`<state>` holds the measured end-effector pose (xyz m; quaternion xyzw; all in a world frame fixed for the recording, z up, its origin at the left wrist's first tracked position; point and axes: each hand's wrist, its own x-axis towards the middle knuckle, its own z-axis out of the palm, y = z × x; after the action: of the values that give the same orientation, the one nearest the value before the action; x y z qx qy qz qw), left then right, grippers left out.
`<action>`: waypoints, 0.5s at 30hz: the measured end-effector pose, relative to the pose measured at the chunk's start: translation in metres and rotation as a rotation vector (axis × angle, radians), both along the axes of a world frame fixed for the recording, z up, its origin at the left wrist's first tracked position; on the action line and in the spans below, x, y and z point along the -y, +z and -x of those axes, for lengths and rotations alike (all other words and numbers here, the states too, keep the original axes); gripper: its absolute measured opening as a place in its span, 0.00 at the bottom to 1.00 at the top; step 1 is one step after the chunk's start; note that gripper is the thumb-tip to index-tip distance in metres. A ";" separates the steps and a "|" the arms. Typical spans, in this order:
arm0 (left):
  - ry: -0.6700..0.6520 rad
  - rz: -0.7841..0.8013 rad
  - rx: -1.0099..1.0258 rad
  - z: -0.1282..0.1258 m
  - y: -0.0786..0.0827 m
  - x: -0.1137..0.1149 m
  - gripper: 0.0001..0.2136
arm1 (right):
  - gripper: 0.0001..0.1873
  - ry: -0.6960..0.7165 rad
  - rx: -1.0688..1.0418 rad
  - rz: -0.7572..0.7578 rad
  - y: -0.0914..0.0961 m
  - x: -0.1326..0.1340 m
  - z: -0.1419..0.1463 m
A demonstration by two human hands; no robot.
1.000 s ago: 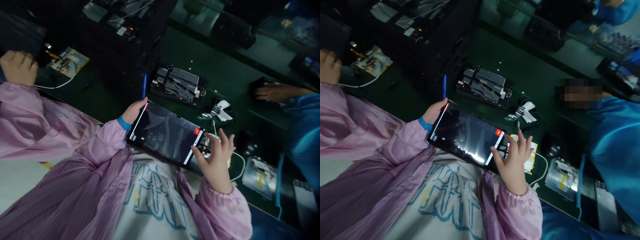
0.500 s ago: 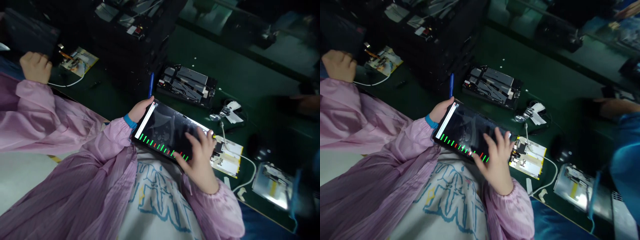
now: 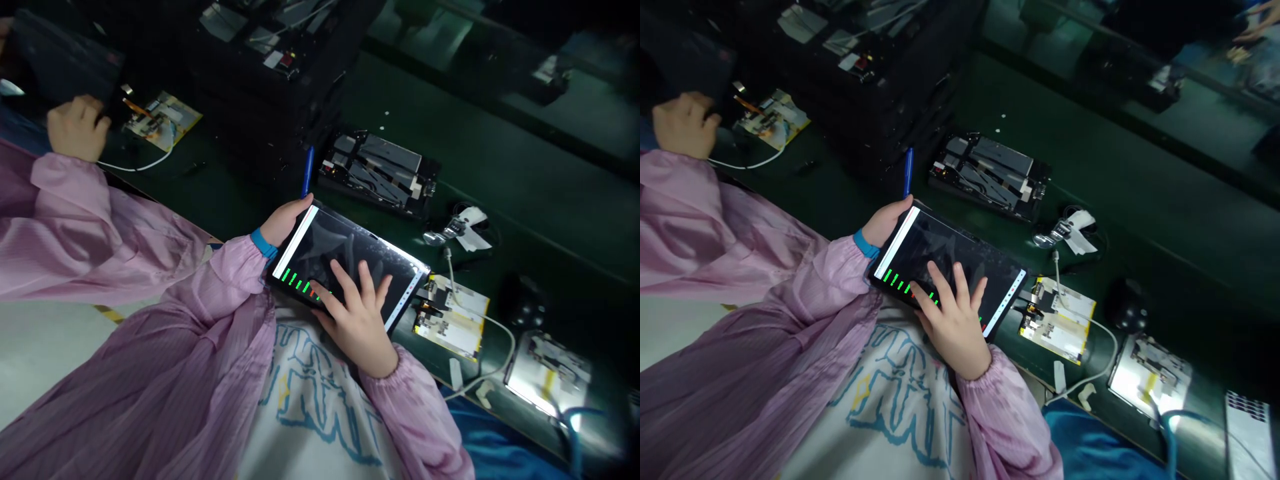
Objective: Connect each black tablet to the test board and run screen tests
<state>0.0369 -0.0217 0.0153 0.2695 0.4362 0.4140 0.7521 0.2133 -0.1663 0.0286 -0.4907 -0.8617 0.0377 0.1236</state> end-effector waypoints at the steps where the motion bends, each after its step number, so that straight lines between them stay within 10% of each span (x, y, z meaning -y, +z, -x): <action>1: 0.000 0.004 0.001 0.000 0.001 0.000 0.18 | 0.22 0.005 0.002 0.007 0.000 0.000 0.000; 8: -0.003 0.013 0.008 0.000 0.003 0.000 0.19 | 0.34 0.008 -0.196 -0.036 0.024 -0.022 -0.013; 15: -0.035 -0.075 0.008 0.002 -0.001 -0.002 0.21 | 0.23 -0.089 -0.208 0.115 0.044 -0.126 -0.007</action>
<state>0.0345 -0.0199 0.0143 0.3033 0.4128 0.4179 0.7503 0.2204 -0.0400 0.0725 -0.5281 -0.8180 0.1322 0.1855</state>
